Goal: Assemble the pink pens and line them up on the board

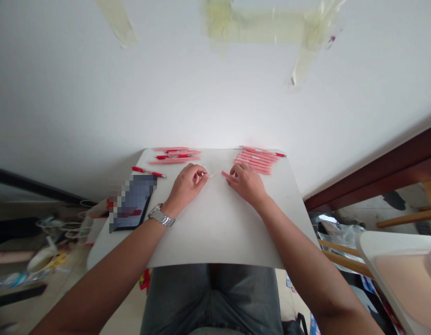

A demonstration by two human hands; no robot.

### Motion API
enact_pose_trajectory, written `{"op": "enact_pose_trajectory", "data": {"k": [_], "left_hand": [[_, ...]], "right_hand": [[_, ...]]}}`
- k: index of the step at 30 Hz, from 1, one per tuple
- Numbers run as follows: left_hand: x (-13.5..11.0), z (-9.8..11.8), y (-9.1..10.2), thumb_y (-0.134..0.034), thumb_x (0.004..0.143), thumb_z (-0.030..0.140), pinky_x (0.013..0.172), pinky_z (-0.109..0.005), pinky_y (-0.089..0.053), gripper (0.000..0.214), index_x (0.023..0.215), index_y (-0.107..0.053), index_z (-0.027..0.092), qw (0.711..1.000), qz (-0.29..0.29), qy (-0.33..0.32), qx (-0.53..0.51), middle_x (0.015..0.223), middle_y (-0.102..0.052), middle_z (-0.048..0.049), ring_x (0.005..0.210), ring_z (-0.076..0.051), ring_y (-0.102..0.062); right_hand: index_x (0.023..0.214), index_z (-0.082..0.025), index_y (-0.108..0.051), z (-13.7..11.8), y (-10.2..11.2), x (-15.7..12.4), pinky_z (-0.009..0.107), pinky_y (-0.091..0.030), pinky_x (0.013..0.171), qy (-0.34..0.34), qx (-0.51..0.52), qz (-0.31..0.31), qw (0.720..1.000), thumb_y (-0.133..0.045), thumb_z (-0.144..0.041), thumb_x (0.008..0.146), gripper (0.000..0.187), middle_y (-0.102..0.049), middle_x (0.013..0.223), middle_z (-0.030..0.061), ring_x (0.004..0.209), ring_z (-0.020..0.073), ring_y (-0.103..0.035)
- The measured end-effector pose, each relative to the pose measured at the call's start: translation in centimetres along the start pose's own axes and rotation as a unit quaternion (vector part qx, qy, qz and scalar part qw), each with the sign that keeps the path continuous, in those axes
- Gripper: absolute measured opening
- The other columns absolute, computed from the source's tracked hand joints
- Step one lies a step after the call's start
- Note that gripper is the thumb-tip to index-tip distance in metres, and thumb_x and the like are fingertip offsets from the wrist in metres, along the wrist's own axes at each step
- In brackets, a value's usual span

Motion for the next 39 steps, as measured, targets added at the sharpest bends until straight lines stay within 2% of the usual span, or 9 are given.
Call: {"op": "enact_pose_trajectory", "data": {"k": [12, 22, 29, 39], "left_hand": [[0.0, 0.1, -0.1, -0.066, 0.098, 0.024, 0.089, -0.039, -0.049, 0.003, 0.099, -0.069, 0.024, 0.999, 0.015, -0.003, 0.039, 0.090, -0.061, -0.0035, 0.087, -0.022, -0.059], [0.2, -0.2, -0.4, -0.069, 0.097, 0.024, 0.092, -0.041, -0.049, 0.005, 0.101, -0.071, 0.024, 0.998, 0.019, -0.011, 0.057, 0.093, -0.063, -0.0047, 0.091, -0.024, -0.059], [0.5, 0.1, -0.8, -0.071, 0.097, 0.027, 0.091, -0.042, -0.048, 0.003, 0.097, -0.072, 0.024, 0.996, 0.013, -0.019, 0.081, 0.097, -0.062, -0.0060, 0.090, -0.024, -0.057], [0.4, 0.5, -1.4, -0.075, 0.094, 0.030, 0.090, -0.046, -0.045, 0.006, 0.098, -0.076, 0.026, 0.986, -0.001, -0.020, 0.164, 0.107, -0.065, -0.0082, 0.105, -0.031, -0.058]], "right_hand": [[0.088, -0.023, -0.063, 0.2, -0.2, 0.2, 0.033, -0.044, 0.073, -0.014, 0.007, -0.013, 1.000, -0.070, -0.027, 0.093, 0.010, -0.070, 0.088, 0.0059, 0.083, 0.0225, -0.063], [0.088, -0.022, -0.063, -0.7, 0.3, 0.2, 0.032, -0.043, 0.068, -0.019, 0.046, 0.054, 0.997, -0.068, -0.024, 0.091, 0.007, -0.070, 0.091, 0.0065, 0.075, 0.0194, -0.060], [0.088, -0.022, -0.060, -1.3, 0.7, 0.4, 0.032, -0.044, 0.068, -0.004, 0.076, 0.062, 0.995, -0.067, -0.025, 0.092, 0.008, -0.068, 0.087, 0.0058, 0.076, 0.0193, -0.060], [0.089, -0.023, -0.060, -1.4, 0.8, 0.5, 0.031, -0.044, 0.069, 0.011, 0.094, 0.060, 0.994, -0.068, -0.025, 0.093, 0.010, -0.068, 0.087, 0.0054, 0.075, 0.0186, -0.059]]}}
Point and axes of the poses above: each hand's wrist, its own x-axis towards the middle knuckle, its own y-axis out of the back of the hand, z = x × y, the point moved 1 cm from there along x, towards the middle knuckle
